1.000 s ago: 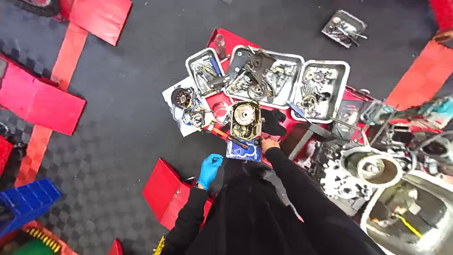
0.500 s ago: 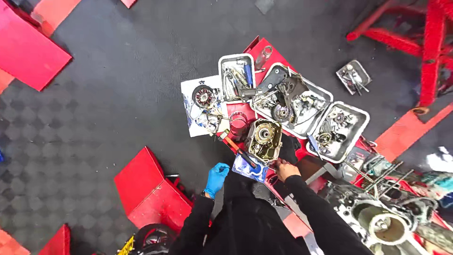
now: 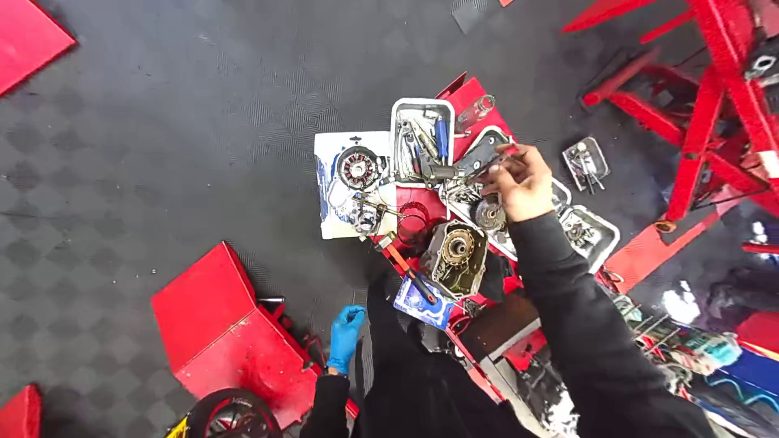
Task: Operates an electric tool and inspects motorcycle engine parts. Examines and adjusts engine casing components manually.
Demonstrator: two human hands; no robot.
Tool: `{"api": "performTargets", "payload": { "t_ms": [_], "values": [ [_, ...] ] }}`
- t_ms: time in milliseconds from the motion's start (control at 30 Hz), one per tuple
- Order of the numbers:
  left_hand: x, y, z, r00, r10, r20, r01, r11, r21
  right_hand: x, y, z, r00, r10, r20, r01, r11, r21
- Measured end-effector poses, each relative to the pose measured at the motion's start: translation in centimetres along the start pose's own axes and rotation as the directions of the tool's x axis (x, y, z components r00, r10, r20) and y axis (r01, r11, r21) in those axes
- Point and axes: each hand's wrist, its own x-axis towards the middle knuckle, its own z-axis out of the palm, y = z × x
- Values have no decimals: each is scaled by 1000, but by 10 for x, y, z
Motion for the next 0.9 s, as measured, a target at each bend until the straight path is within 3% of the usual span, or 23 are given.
{"api": "performTargets", "payload": {
  "t_ms": [133, 267, 367, 667, 900],
  "values": [
    [14, -17, 3, 998, -54, -16, 54, 998, -12, 17, 11, 14, 997, 56, -50, -46, 981, 189],
    [22, -3, 11, 998, -57, 4, 57, 998, 5, 32, 13, 18, 982, 79, -171, -37, 971, 236],
    [23, 10, 18, 998, -59, 16, 59, 998, 8, 9, 12, 11, 971, 94, -218, -21, 948, 318],
    [28, 36, 32, 993, 71, 97, -78, 994, 76, -150, 39, -39, 974, 35, -225, 13, 977, 211],
    [-1, 94, 60, 940, 231, 250, -275, 949, 156, -292, 43, -69, 983, 91, -161, -40, 956, 291]
  ]
}}
